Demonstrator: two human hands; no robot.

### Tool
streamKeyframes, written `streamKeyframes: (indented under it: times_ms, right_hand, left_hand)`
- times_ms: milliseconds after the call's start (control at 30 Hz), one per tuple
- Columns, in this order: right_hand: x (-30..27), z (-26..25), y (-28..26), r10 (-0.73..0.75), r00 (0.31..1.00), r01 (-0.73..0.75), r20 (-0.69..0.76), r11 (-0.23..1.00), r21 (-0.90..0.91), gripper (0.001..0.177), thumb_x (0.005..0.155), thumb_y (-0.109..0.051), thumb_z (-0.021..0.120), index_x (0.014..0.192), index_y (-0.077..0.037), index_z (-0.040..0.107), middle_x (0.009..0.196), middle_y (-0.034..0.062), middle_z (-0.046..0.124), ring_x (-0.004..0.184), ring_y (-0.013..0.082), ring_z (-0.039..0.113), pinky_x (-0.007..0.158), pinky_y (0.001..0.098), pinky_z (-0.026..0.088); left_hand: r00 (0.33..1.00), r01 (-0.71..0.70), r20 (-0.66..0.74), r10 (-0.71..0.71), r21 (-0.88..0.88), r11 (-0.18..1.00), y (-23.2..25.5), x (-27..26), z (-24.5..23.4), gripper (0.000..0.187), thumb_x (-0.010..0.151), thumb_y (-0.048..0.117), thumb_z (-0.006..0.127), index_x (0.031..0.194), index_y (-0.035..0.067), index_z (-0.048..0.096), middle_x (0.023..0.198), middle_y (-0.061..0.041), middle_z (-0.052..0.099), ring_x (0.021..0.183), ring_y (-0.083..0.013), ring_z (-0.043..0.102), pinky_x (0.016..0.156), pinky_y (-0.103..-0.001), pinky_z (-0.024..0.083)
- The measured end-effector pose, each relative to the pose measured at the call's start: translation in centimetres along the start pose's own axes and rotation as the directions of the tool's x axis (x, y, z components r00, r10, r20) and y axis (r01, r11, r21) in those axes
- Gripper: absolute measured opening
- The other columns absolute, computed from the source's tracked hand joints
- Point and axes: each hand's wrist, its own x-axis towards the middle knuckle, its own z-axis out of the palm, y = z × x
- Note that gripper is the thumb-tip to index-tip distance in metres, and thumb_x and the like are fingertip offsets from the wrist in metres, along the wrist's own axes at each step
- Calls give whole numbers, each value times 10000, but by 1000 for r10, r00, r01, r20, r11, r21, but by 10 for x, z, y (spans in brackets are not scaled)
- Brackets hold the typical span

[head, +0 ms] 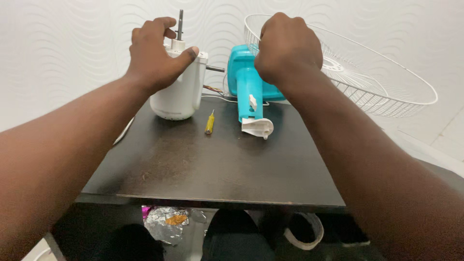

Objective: The person assembles an electric fan by hand on a dark table. They attach the motor housing to the fan blade, then fit the front wire cage and secure it with a plastic nut.

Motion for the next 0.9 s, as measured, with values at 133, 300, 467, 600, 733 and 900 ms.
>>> streamKeyframes:
  times_ms: [133,300,467,600,733,900]
  right_hand:
    - [-6,4,-15,-70,997,72,-25,995,73,159,832,-67,729,952,-139,804,928,177,750,857,346,738,767,470,595]
    - [-8,10,-30,-122,992,123,-19,989,86,153,845,-70,710,962,-121,794,922,180,750,841,355,734,773,476,585]
    - [-9,9,-27,-219,962,247,-160,953,179,56,863,-106,734,899,-101,777,859,180,737,802,360,727,746,485,571]
    - [-3,5,-23,-414,847,496,-334,841,214,79,889,-151,788,870,-83,754,834,138,738,793,336,719,744,467,559]
    - [-7,8,-29,-553,663,694,-505,706,139,114,920,-146,809,929,-67,728,889,109,726,851,321,689,723,463,522]
    - [-9,3,-40,-529,776,628,-344,703,334,122,958,-169,775,1006,-79,709,925,73,726,845,238,701,739,421,527]
  left_hand:
    - [1000,-1,25,1,-9,1000,-1,6,-4,577,979,425,759,1378,45,585,1210,-137,632,1182,-357,485,967,-532,438]
    - [998,-4,65,9,-63,998,-4,20,-9,441,1034,414,668,1229,19,638,1083,-149,676,1042,-315,591,864,-457,502]
    - [975,193,139,-174,-139,971,2,39,-10,485,1046,495,568,1041,27,693,1038,-156,707,972,-268,644,861,-413,491]
    - [877,456,285,-387,-236,858,2,52,-9,628,1009,609,420,949,61,720,991,-119,727,927,-217,645,845,-369,488]
    - [805,566,403,-435,-303,767,-7,64,-8,841,977,710,232,955,56,760,967,-76,699,947,-217,594,876,-382,433]
    - [664,736,639,-389,-468,488,-26,76,-33,948,960,633,28,1234,5,683,1089,-134,695,1041,-247,528,997,-387,437]
